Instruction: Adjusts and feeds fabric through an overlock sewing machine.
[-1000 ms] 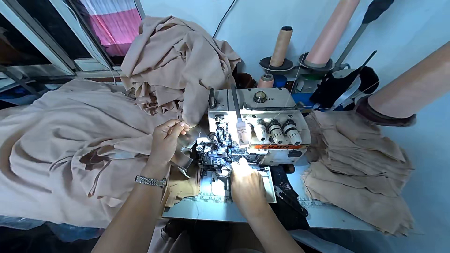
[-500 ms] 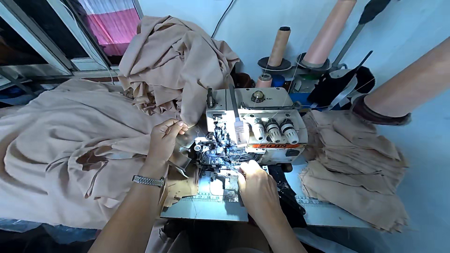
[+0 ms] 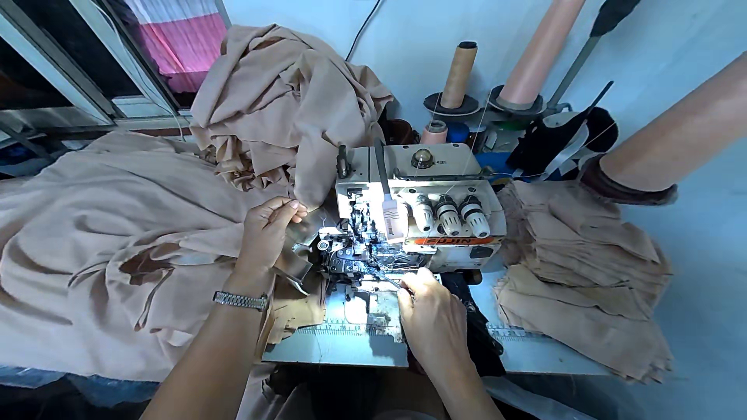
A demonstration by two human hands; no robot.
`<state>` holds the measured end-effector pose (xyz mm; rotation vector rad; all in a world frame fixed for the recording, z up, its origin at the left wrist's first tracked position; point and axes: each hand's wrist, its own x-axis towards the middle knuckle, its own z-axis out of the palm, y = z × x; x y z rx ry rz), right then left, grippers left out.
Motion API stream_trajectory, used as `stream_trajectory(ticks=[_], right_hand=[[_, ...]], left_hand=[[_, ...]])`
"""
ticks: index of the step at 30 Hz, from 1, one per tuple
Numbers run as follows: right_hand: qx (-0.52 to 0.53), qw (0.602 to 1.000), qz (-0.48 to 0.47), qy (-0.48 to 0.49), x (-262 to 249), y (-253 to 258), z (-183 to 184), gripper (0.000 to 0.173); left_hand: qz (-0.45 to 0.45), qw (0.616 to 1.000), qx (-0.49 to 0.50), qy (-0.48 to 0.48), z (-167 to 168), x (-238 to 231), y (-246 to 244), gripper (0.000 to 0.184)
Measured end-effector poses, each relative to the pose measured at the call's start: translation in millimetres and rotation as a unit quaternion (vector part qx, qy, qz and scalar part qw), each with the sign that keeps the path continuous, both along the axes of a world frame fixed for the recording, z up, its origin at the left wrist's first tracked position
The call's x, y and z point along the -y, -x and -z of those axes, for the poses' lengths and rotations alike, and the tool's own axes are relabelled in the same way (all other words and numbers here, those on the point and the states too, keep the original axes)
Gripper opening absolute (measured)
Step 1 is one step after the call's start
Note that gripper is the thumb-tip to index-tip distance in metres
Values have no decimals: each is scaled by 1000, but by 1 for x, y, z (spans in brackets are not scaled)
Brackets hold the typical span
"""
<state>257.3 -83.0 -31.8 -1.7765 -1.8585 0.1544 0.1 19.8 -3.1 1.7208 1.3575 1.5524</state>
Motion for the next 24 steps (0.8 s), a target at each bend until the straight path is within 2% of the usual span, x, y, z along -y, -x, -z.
stream_trajectory(ticks=[9, 15, 20, 24], right_hand=[[-37, 999, -8, 14, 6, 10, 0, 9], [-18, 999, 4, -46, 2, 9, 13, 8], [-41, 999, 18, 22, 10, 2, 4, 9], [-34, 999, 6, 7, 9, 10, 7, 9]], left_hand=[[3, 1000, -5, -9, 0, 0, 0, 21], [1, 1000, 3, -5, -1, 1, -1, 23], [-1, 1000, 1, -3, 0, 0, 0, 22], [1, 1000, 3, -5, 0, 0, 0, 22]])
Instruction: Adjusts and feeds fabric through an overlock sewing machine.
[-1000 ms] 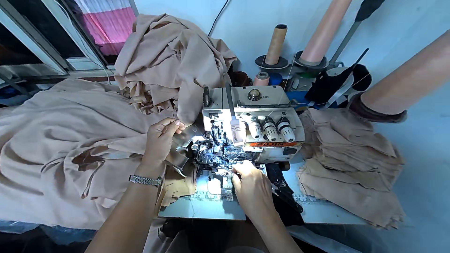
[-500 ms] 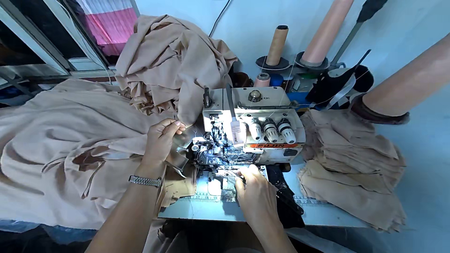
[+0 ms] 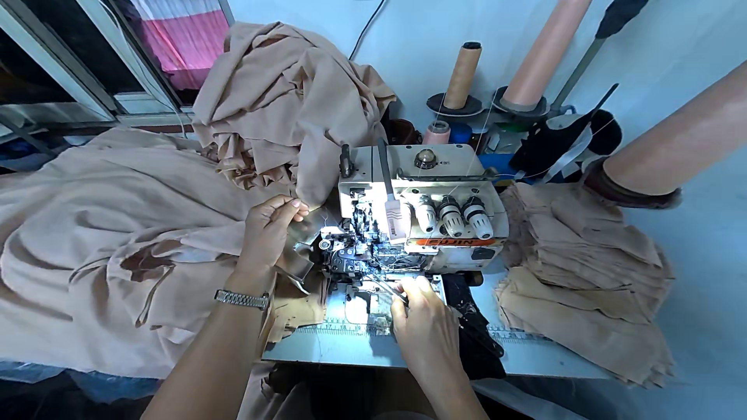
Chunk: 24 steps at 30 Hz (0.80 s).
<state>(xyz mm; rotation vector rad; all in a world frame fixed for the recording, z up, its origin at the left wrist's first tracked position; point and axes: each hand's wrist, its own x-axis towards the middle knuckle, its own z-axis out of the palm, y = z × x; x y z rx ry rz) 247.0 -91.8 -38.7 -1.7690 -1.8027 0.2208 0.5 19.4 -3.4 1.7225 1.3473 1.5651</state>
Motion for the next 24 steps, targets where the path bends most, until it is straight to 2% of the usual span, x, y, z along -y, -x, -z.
stream_trajectory(ticks=[8, 20, 24], right_hand=[[0, 998, 10, -57, -3, 0, 9, 11], [34, 998, 43, 21, 4, -10, 2, 14], [19, 998, 54, 16, 14, -24, -4, 13]], left_hand=[[-2, 1000, 7, -2, 0, 0, -1, 22], [-1, 1000, 9, -10, 2, 0, 0, 22], [5, 1000, 21, -7, 1, 0, 0, 22]])
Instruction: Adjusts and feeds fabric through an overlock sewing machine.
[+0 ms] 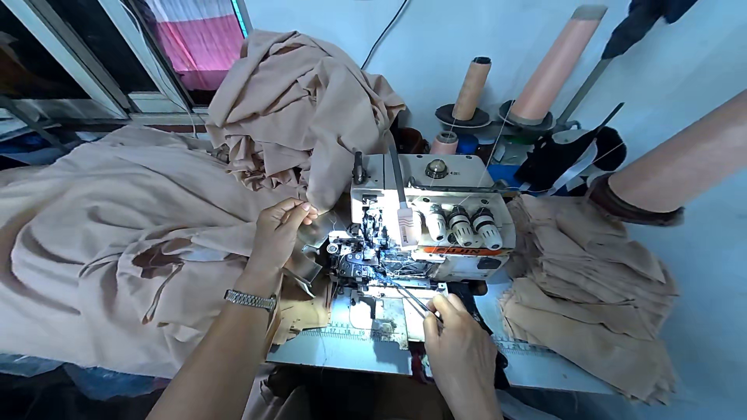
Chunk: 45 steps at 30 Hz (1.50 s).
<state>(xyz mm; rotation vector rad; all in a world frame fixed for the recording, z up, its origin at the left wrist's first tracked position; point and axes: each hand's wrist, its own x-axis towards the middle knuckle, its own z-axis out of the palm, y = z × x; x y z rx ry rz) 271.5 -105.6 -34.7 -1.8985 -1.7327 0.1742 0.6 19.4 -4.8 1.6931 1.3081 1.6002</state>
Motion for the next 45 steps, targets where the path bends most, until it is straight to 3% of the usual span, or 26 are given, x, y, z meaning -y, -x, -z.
stream_trajectory(ticks=[7, 12, 19, 28, 35, 40, 45], right_hand=[[-11, 999, -30, -33, -3, 9, -1, 13], [18, 995, -28, 97, -19, 28, -10, 19], [7, 987, -39, 155, -31, 47, -11, 22], [28, 998, -62, 9, -12, 38, -6, 12], [68, 980, -144, 119, 6, 27, -16, 16], [50, 989, -124, 65, 3, 14, -19, 16], [39, 993, -75, 86, -2, 6, -17, 16]], left_hand=[[2, 1000, 0, -5, 1, -1, 0, 21], [-4, 1000, -3, -9, 2, -2, 0, 21], [-2, 1000, -14, 4, 1, -2, 3, 22], [2, 1000, -5, 9, 0, -2, 3, 23], [15, 1000, 10, 6, 1, -3, 4, 22], [11, 1000, 7, -1, 1, -4, 4, 22], [11, 1000, 9, 6, 1, -3, 2, 22]])
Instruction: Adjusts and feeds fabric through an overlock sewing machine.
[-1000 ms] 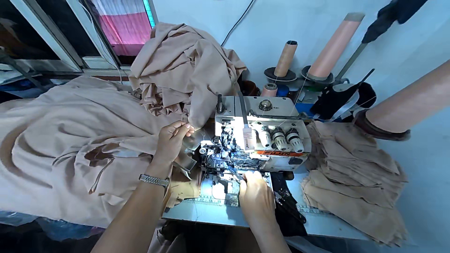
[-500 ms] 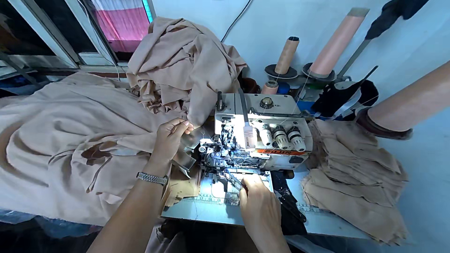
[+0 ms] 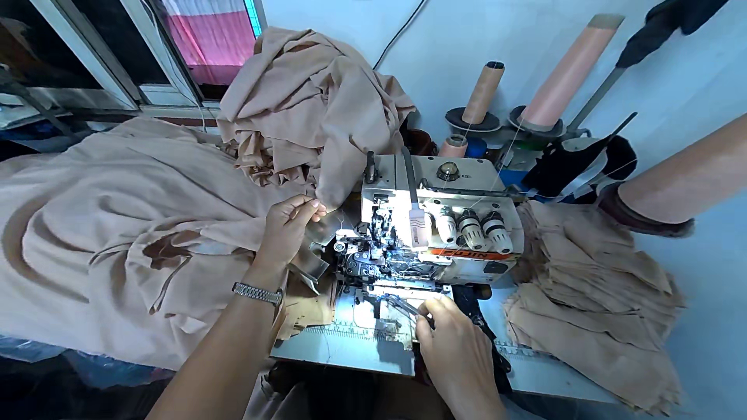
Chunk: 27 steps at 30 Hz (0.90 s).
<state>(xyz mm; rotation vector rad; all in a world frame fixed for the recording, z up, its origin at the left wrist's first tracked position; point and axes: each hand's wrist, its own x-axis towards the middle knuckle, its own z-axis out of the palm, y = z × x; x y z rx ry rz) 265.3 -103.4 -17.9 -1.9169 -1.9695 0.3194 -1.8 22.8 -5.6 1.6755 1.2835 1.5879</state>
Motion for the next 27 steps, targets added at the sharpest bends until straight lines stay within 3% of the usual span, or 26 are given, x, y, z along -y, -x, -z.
stream_trajectory(ticks=[8, 12, 14, 18, 27], right_hand=[[-47, 993, -51, -97, 0, 6, 13, 12], [-18, 994, -105, -28, 2, 6, 8, 14], [6, 996, -92, -6, 2, 1, 5, 14], [-37, 996, -38, -74, -4, -5, 5, 16], [19, 994, -18, -108, -29, 32, 31, 9]], left_hand=[[2, 1000, 0, 5, 0, 0, 1, 22], [4, 1000, 1, 1, 0, 0, 1, 22], [3, 1000, 3, 1, -1, 0, 0, 22], [3, 1000, 7, 2, 0, 0, 0, 23], [-2, 1000, 7, 0, 1, 0, 0, 22]])
